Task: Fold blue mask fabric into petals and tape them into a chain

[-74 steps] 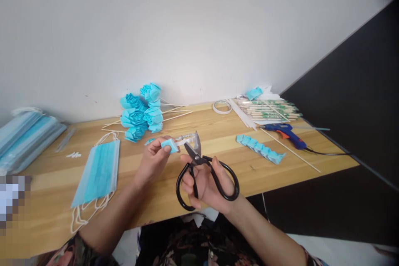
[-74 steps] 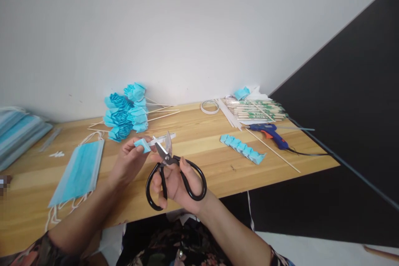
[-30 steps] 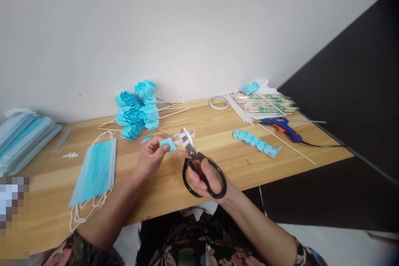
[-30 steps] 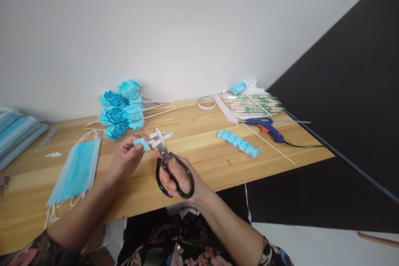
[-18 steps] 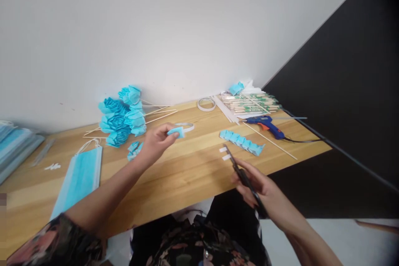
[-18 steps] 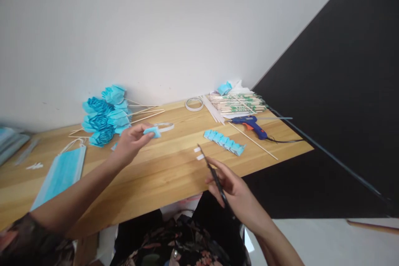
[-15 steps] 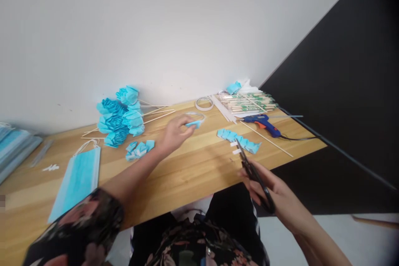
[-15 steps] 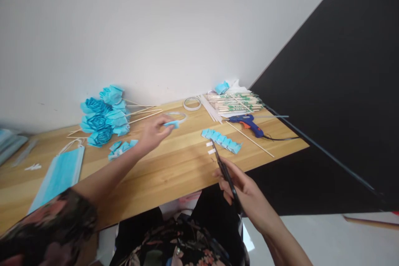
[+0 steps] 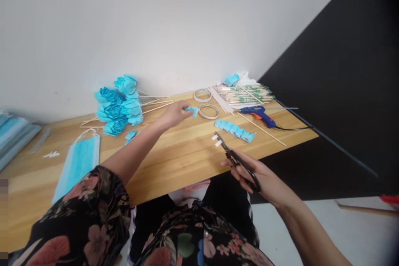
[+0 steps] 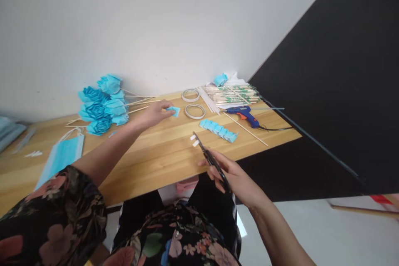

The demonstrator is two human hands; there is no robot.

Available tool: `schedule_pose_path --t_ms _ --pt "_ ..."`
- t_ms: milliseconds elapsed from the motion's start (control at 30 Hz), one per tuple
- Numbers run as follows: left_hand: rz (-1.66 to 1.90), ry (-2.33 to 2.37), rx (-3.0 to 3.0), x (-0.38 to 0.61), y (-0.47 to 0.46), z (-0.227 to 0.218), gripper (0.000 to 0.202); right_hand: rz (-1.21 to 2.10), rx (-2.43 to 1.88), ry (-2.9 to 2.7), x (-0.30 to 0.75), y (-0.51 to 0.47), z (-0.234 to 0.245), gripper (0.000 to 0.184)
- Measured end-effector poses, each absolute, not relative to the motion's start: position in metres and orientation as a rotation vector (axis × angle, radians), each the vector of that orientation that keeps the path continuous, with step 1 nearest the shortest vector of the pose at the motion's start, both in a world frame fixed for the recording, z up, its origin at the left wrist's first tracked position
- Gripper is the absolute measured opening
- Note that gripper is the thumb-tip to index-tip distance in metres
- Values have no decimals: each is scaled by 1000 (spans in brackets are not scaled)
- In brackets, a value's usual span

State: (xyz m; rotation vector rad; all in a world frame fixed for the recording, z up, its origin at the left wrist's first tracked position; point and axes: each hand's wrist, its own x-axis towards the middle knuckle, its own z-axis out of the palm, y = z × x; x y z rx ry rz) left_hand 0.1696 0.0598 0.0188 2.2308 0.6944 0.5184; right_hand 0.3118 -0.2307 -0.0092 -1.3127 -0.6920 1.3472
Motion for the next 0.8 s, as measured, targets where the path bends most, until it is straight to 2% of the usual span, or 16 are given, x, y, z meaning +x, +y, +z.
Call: schedule_pose_path --t_ms 267,433,533,633,800 --pt "616 807 1736 93 29 27 26 1460 -1341 -1141 301 -143 -7 51" --pt "553 771 1655 62 11 25 28 1467 -1479 -1485 312 -99 -13 53" --pt "442 714 1677 53 -3 10 26 1151 -1777 -1778 326 -89 -7 40" --pt "282 643 1667 50 -17 -6 26 783 -2007 -1814 335 -90 -1 30" --pt "284 634 1654 51 -15 -18 25 136 -2055 -1904 305 -96 -6 23"
